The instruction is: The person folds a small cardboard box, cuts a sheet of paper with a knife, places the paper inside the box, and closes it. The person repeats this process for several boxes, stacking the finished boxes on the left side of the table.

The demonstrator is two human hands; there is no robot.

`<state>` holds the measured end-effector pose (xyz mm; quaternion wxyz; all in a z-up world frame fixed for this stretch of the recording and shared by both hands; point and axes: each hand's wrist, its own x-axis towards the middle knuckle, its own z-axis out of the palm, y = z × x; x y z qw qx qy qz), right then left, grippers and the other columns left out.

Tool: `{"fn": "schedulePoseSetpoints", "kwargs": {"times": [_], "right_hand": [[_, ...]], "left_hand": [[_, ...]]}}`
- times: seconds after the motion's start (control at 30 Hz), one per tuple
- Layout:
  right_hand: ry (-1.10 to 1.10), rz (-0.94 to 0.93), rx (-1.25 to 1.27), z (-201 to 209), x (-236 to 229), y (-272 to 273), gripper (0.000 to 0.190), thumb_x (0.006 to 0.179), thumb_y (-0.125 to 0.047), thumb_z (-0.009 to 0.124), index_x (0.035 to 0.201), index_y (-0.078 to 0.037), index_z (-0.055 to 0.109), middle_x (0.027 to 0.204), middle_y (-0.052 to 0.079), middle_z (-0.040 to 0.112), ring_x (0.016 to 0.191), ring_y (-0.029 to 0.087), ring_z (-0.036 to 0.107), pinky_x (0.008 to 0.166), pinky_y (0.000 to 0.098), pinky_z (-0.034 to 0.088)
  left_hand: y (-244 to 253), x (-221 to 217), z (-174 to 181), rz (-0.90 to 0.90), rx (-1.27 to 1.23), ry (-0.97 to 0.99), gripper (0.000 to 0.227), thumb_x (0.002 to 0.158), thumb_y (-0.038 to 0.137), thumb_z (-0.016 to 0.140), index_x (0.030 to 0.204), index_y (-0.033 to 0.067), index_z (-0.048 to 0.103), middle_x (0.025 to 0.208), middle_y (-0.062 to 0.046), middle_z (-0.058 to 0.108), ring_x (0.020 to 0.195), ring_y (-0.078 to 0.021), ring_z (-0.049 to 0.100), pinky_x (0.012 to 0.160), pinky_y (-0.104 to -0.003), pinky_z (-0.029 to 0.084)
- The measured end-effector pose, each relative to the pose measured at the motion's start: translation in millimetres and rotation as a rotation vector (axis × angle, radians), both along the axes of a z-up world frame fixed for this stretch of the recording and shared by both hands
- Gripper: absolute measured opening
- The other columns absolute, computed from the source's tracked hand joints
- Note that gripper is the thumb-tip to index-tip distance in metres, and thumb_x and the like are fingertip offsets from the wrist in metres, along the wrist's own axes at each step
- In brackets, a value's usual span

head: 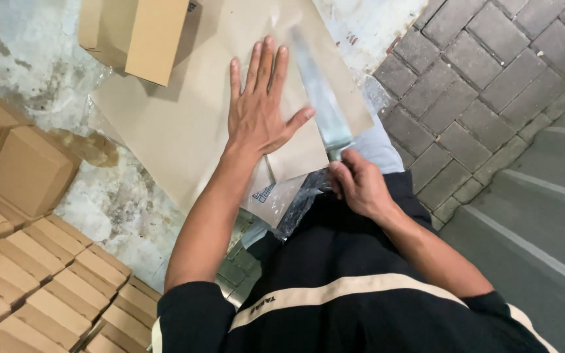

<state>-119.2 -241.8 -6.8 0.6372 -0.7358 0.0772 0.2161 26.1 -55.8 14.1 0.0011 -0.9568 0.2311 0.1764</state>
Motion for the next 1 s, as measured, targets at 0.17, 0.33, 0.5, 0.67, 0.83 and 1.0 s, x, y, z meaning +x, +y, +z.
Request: {"fn": "schedulePoseSetpoints", "kwargs": {"times": [0.17,0.33,0.5,0.67,0.83,1.0], "right_hand": [[-0.222,-0.322,0.006,16,-1,-49,0.021,0.106,-0.016,0.046,0.108,0.004,0.052,0.075,0.01,0.057,0.05,0.015,0.051,0.054,0.0258,0.043],[-0.204,-0.124,-0.261,23,22,-93,0.014,0.103,-0.015,0.046,0.104,-0.002,0.049,0.083,0.008,0.063,0.066,0.017,0.058,0.062,0.0317,0.045],[-0.422,0.044,-0.569,49,53,-100,0.011,0.102,-0.01,0.044,0.095,-0.002,0.049,0.093,0.008,0.069,0.078,0.024,0.061,0.07,0.0382,0.044],[-0.343,-0.005,-0.103,65,37,-84,0.022,0.098,-0.001,0.041,0.116,0.004,0.054,0.089,0.01,0.06,0.062,0.019,0.055,0.057,0.031,0.048],[-0.378,0.005,0.234,26,8,-92,0.032,0.097,-0.004,0.044,0.124,0.01,0.05,0.086,0.02,0.058,0.06,0.023,0.056,0.052,0.0345,0.05],[-0.427,0.149,0.186,24,-13,-92,0.033,0.094,-0.002,0.045,0.122,0.012,0.054,0.08,0.021,0.063,0.051,0.024,0.061,0.049,0.0389,0.055]], "left_hand": [[7,-2,-13,0.002,-0.157,-0.058,0.096,0.101,0.072,0.042,0.159,0.0051,0.002,0.167,-0.011,0.001,0.156,-0.0232,0.001,0.125,-0.052,-0.003],[19,3,-33,0.068,-0.499,-0.237,0.097,0.089,0.054,0.076,0.153,0.0076,0.02,0.152,-0.012,0.043,0.144,-0.0278,0.034,0.12,-0.049,0.018],[40,19,-21,0.125,-0.706,-0.229,0.072,0.079,-0.003,0.069,0.143,0.0066,0.037,0.104,-0.007,0.058,0.101,-0.0284,0.056,0.084,-0.044,0.042],[90,-3,24,0.066,-0.843,-0.336,0.009,0.093,0.0,0.068,0.102,-0.0005,0.071,0.094,-0.01,0.067,0.083,-0.0273,0.063,0.074,-0.037,0.049],[125,-97,54,0.503,-0.975,-0.557,0.008,0.096,0.005,0.067,0.104,0.0038,0.066,0.086,-0.009,0.07,0.068,-0.0186,0.068,0.06,-0.027,0.054],[64,-163,-6,0.847,-1.205,-0.665,0.022,0.085,0.003,0.068,0.102,-0.0002,0.055,0.075,-0.015,0.064,0.046,-0.0232,0.066,0.036,-0.028,0.052]]}}
